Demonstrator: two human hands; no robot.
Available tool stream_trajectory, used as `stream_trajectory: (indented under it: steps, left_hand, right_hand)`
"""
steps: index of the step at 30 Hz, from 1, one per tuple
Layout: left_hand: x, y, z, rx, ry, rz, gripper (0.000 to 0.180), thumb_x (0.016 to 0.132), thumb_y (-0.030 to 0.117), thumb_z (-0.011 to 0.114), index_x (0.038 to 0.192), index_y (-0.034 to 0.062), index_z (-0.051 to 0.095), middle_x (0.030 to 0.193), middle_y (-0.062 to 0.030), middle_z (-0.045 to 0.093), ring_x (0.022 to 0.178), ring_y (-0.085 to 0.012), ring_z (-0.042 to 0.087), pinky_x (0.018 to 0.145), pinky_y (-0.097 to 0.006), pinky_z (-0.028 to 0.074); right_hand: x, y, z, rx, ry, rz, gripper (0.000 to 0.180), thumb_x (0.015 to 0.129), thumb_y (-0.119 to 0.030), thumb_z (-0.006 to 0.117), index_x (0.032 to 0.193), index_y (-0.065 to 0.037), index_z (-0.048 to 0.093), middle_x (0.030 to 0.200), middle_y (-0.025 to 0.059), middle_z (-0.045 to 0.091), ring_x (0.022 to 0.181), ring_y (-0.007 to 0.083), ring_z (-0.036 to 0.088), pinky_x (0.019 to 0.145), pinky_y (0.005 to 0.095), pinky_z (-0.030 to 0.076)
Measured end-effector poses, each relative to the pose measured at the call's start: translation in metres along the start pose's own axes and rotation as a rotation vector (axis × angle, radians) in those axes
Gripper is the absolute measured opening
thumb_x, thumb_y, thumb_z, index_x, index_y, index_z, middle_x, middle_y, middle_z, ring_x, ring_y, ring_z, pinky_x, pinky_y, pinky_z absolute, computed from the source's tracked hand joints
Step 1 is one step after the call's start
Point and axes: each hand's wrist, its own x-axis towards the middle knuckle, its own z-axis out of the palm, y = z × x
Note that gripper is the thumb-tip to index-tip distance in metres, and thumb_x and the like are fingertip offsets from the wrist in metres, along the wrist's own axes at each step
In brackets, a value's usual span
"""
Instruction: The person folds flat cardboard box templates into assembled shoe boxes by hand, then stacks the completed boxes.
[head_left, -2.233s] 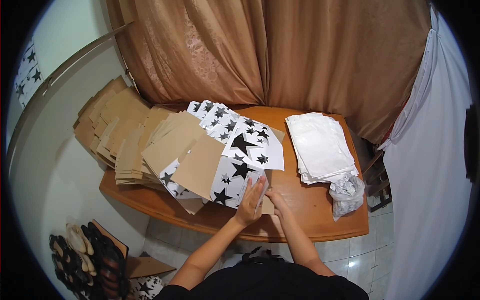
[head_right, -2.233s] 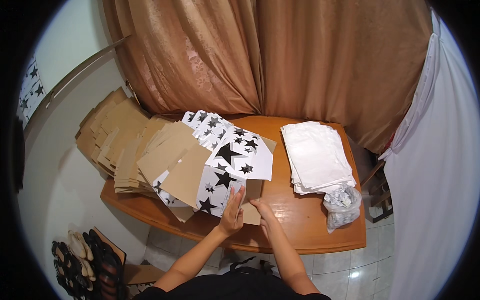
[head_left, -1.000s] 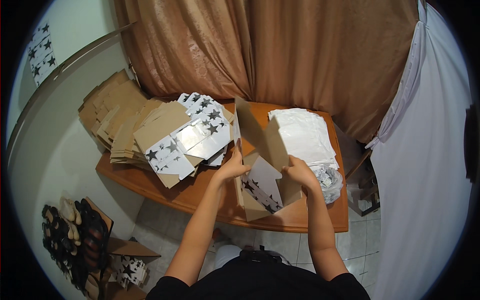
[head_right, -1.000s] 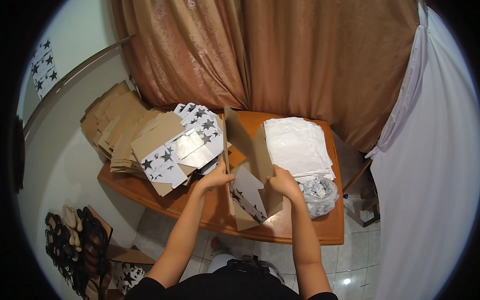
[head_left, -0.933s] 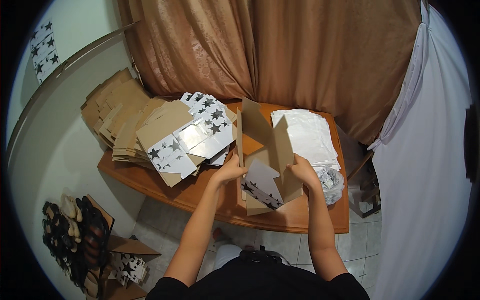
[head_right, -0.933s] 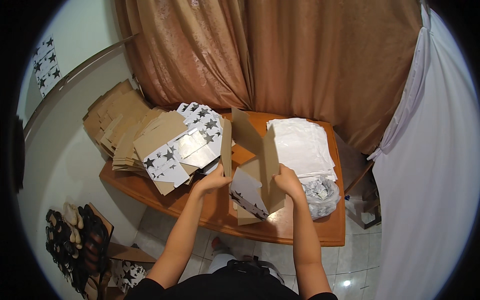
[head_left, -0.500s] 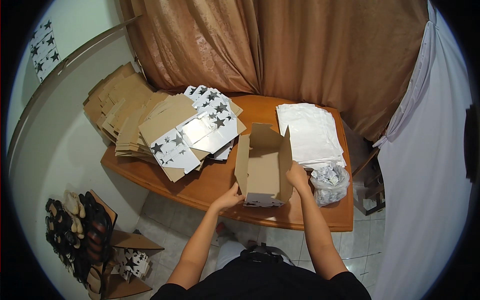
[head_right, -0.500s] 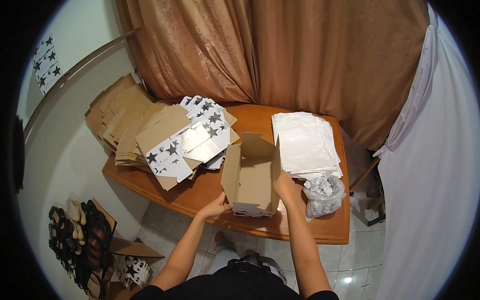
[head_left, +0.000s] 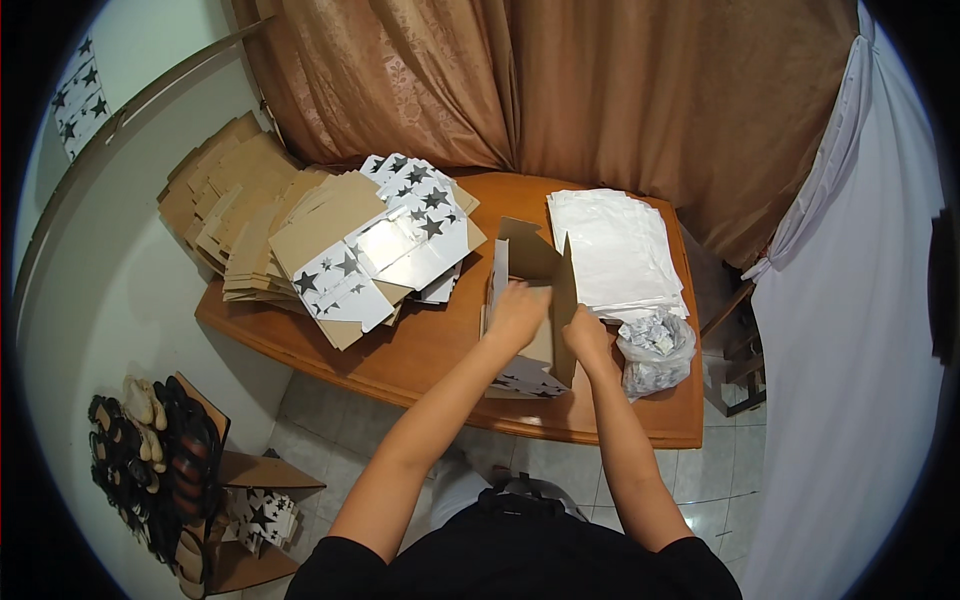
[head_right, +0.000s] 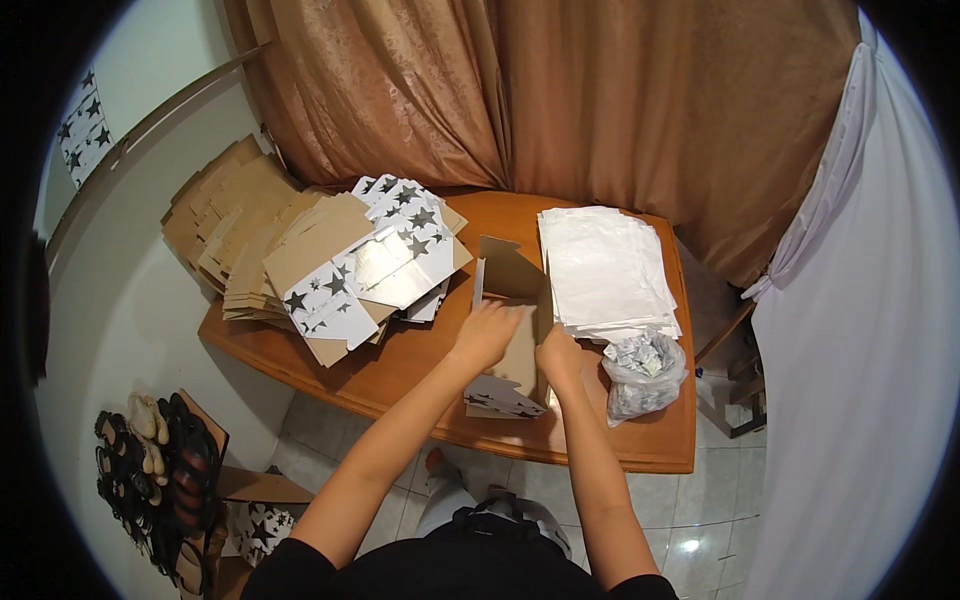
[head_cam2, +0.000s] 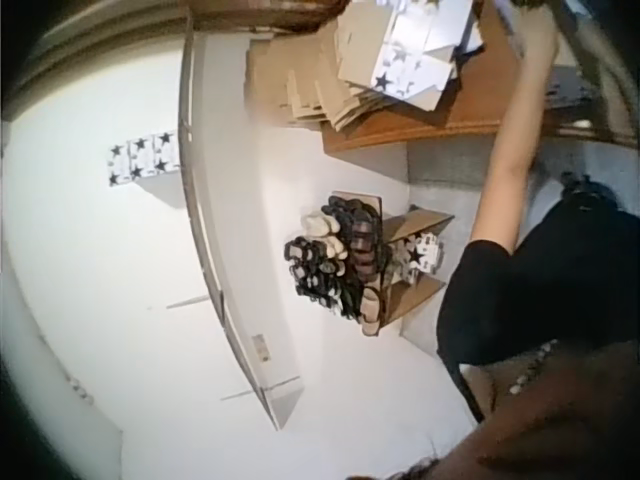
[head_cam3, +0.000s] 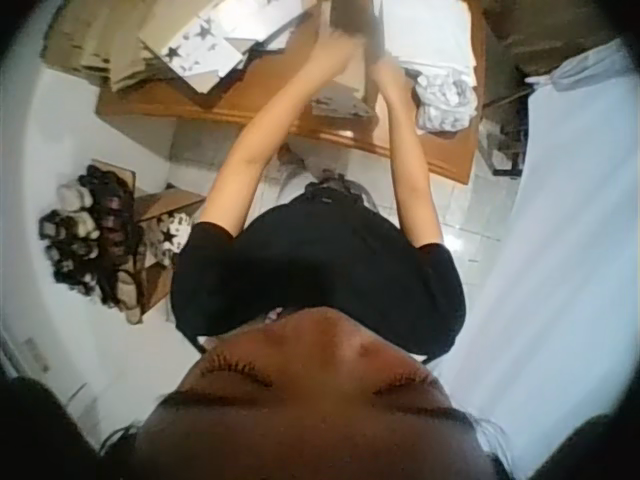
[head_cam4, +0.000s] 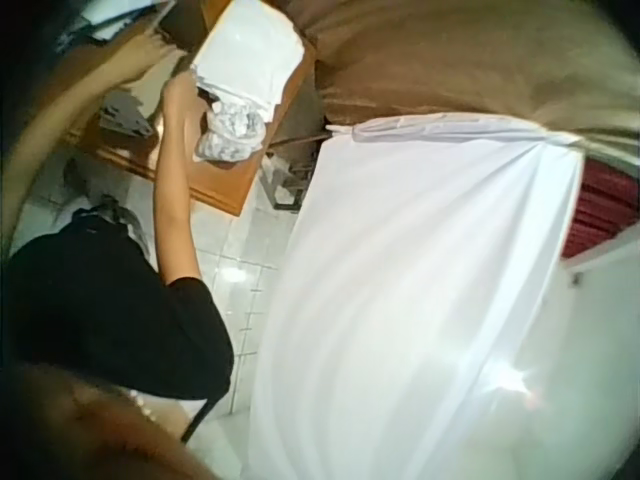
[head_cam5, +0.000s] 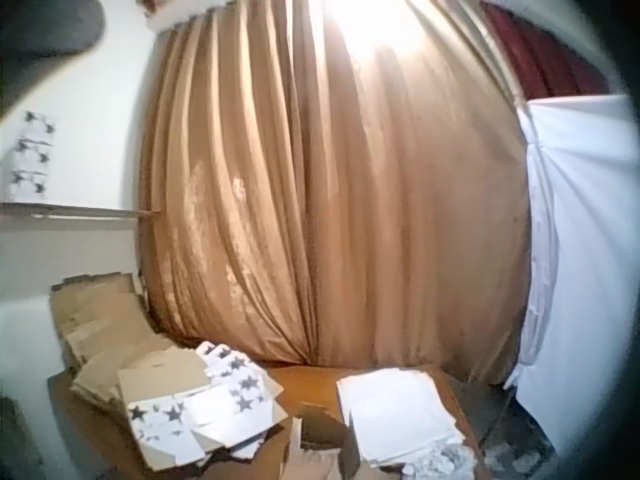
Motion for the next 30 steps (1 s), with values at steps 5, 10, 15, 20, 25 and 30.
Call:
stream_trajectory:
  steps: [5, 10, 15, 20, 25, 30]
  left_hand:
    - [-0.024, -0.011, 0.023, 0.223, -0.152, -0.252, 0.082, 0.064, 0.047, 0.071, 0.134, 0.0175, 0.040, 0.135, -0.0195, 0.040, 0.130, -0.0414, 0.026, 0.102, -0.065, 0.002]
    - [-0.065, -0.008, 0.020, 0.208, -0.271, -0.252, 0.112, 0.048, 0.077, 0.064, 0.140, 0.0205, 0.033, 0.145, -0.0196, 0.024, 0.136, -0.0433, 0.004, 0.098, -0.070, -0.006]
    - [-0.091, -0.012, 0.043, 0.080, -0.248, -0.307, 0.112, 0.051, 0.084, 0.054, 0.141, 0.0217, 0.031, 0.151, -0.0152, 0.003, 0.137, -0.0409, -0.008, 0.097, -0.071, -0.006]
    - [-0.093, -0.017, 0.051, 0.035, -0.237, -0.318, 0.114, 0.049, 0.084, 0.054, 0.142, 0.0226, 0.029, 0.151, -0.0140, -0.002, 0.137, -0.0408, -0.009, 0.097, -0.072, -0.003]
    - [-0.091, -0.022, 0.057, -0.044, -0.229, -0.334, 0.116, 0.047, 0.084, 0.056, 0.142, 0.0250, 0.027, 0.151, -0.0140, -0.003, 0.137, -0.0415, -0.008, 0.097, -0.072, -0.001]
    - [-0.090, -0.023, 0.061, -0.112, -0.217, -0.339, 0.114, 0.046, 0.082, 0.060, 0.142, 0.0265, 0.029, 0.151, -0.0136, -0.003, 0.137, -0.0426, -0.005, 0.096, -0.072, 0.000]
  right_hand:
    - [-0.004, 0.000, -0.011, 0.067, -0.066, 0.152, 0.038, 0.079, -0.012, 0.047, 0.113, 0.004, 0.044, 0.101, 0.0301, 0.059, 0.095, 0.0427, 0.059, 0.083, 0.0492, 0.046]
    - [-0.002, 0.002, 0.011, 0.205, -0.064, 0.120, 0.046, 0.077, -0.010, 0.044, 0.120, 0.004, 0.040, 0.105, 0.0308, 0.058, 0.100, 0.0430, 0.057, 0.087, 0.0491, 0.044]
    - [0.013, 0.018, 0.052, 0.694, 0.131, -0.024, 0.055, 0.077, -0.005, 0.036, 0.131, 0.005, 0.035, 0.127, 0.0289, 0.045, 0.120, 0.0404, 0.042, 0.101, 0.0440, 0.032]
    - [0.008, 0.006, 0.070, 0.608, 0.130, -0.054, 0.059, 0.080, -0.008, 0.037, 0.138, -0.004, 0.028, 0.139, 0.0283, 0.028, 0.129, 0.0409, 0.026, 0.105, 0.0453, 0.025]
    - [-0.006, -0.008, 0.066, 0.388, 0.033, -0.012, 0.068, 0.080, -0.011, 0.041, 0.144, -0.013, 0.018, 0.144, 0.0283, 0.015, 0.132, 0.0452, 0.016, 0.103, 0.0565, 0.021]
    - [-0.016, -0.019, 0.081, 0.023, 0.020, -0.047, 0.074, 0.078, -0.015, 0.049, 0.144, -0.015, 0.016, 0.146, 0.0296, 0.006, 0.133, 0.0484, 0.009, 0.097, 0.0659, 0.018]
